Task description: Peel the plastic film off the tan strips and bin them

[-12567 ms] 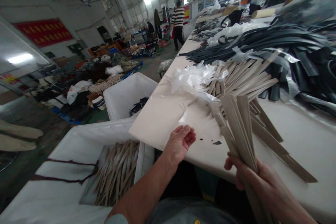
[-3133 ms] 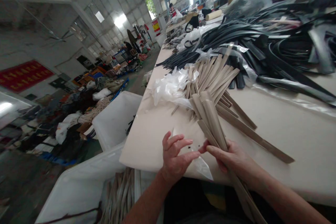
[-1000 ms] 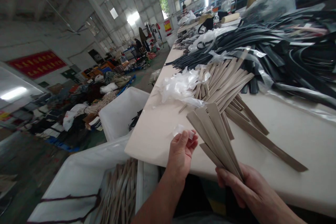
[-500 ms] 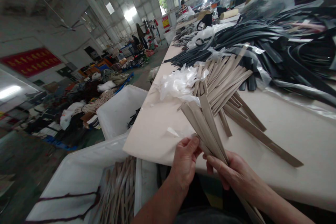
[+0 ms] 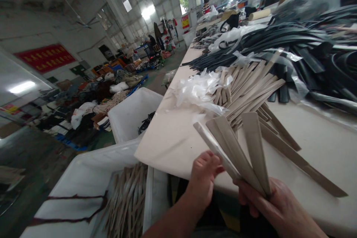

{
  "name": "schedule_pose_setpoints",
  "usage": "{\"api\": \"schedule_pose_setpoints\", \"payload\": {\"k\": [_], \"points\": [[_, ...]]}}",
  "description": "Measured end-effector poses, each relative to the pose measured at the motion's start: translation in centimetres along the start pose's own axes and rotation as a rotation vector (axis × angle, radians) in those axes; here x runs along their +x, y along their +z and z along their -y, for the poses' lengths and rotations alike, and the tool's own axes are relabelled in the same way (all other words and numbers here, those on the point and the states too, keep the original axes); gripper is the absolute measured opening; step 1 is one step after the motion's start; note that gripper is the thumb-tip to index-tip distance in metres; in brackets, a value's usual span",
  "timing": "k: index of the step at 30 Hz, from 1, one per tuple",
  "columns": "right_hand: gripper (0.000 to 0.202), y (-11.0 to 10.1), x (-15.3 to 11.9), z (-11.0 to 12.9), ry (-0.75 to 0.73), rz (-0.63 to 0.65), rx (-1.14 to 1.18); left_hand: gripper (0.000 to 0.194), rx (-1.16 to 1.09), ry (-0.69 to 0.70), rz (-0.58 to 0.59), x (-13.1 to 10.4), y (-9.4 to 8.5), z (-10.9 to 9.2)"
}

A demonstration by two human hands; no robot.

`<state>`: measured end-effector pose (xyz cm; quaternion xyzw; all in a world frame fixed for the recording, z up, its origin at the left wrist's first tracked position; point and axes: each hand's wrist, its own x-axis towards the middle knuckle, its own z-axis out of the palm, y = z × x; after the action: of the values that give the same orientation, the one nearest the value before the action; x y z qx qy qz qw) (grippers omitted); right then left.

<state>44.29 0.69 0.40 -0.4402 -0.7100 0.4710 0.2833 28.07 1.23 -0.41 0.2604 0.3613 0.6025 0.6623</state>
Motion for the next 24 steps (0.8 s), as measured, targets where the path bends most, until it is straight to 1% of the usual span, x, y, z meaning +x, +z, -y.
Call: {"api": "schedule_pose_setpoints", "payload": {"k": [2,3,4,5,7,8,9,10,12,13,14,15,16,18,19,20,21,23,24], "points": [[0.052,0.3,0.2,-0.1,0.0,0.023,-0.019,0.036,-0.064,0.133,-0.148,0.5,-0.2,-0.6],[0.053,0.4,0.3,-0.2,-0.004,0.029,-0.026,0.034,-0.07,0.154,-0.187,0.6,-0.4,-0.8],[0.054,0.5,0.4,-0.3,-0.017,0.021,-0.03,0.031,-0.055,0.137,-0.195,0.6,-0.4,-0.7],[0.054,0.7,0.5,-0.4,-0.035,0.009,-0.03,0.03,-0.029,0.092,-0.175,0.3,-0.4,-0.4],[0.055,0.9,0.6,-0.7,-0.071,-0.01,-0.028,0.032,0.033,-0.028,-0.082,-0.2,-0.5,0.1],[0.054,1.0,0.6,-0.9,-0.077,-0.011,-0.031,0.034,0.048,-0.057,-0.045,-0.4,-0.5,0.2],[0.053,1.1,0.5,-1.0,-0.077,-0.003,-0.037,0.036,0.043,-0.047,-0.032,-0.3,-0.6,0.0],[0.052,1.2,0.5,-1.2,-0.076,0.001,-0.044,0.036,0.018,-0.001,-0.049,-0.2,-0.7,-0.4],[0.051,1.3,0.3,-1.3,-0.076,0.007,-0.055,0.035,-0.067,0.126,-0.153,0.4,-0.9,-1.3],[0.051,1.4,0.3,-1.3,-0.078,0.005,-0.06,0.034,-0.101,0.163,-0.208,0.6,-1.0,-1.5],[0.052,1.4,0.4,-1.3,-0.084,0.0,-0.065,0.033,-0.116,0.161,-0.241,0.8,-1.1,-1.5],[0.051,1.4,0.4,-1.2,-0.086,-0.004,-0.07,0.033,-0.111,0.124,-0.241,0.7,-1.2,-1.1],[0.051,1.4,0.5,-1.2,-0.084,-0.006,-0.077,0.033,-0.095,0.064,-0.213,0.5,-1.2,-0.5],[0.05,1.4,0.6,-1.2,-0.084,-0.006,-0.083,0.035,-0.058,-0.057,-0.121,0.1,-1.5,0.6],[0.049,1.4,0.5,-1.3,-0.081,-0.001,-0.084,0.036,-0.056,-0.078,-0.086,0.0,-1.6,0.9],[0.049,1.4,0.5,-1.3,-0.077,0.007,-0.085,0.037,-0.073,-0.058,-0.074,0.1,-1.8,0.8],[0.05,1.5,0.5,-1.4,-0.072,0.017,-0.086,0.036,-0.104,-0.008,-0.092,0.3,-2.0,0.4],[0.05,1.7,0.4,-1.4,-0.061,0.039,-0.086,0.035,-0.177,0.115,-0.181,1.1,-2.4,-1.2],[0.05,1.8,0.5,-1.5,-0.053,0.047,-0.083,0.035,-0.203,0.148,-0.232,1.5,-2.5,-2.0]]}}
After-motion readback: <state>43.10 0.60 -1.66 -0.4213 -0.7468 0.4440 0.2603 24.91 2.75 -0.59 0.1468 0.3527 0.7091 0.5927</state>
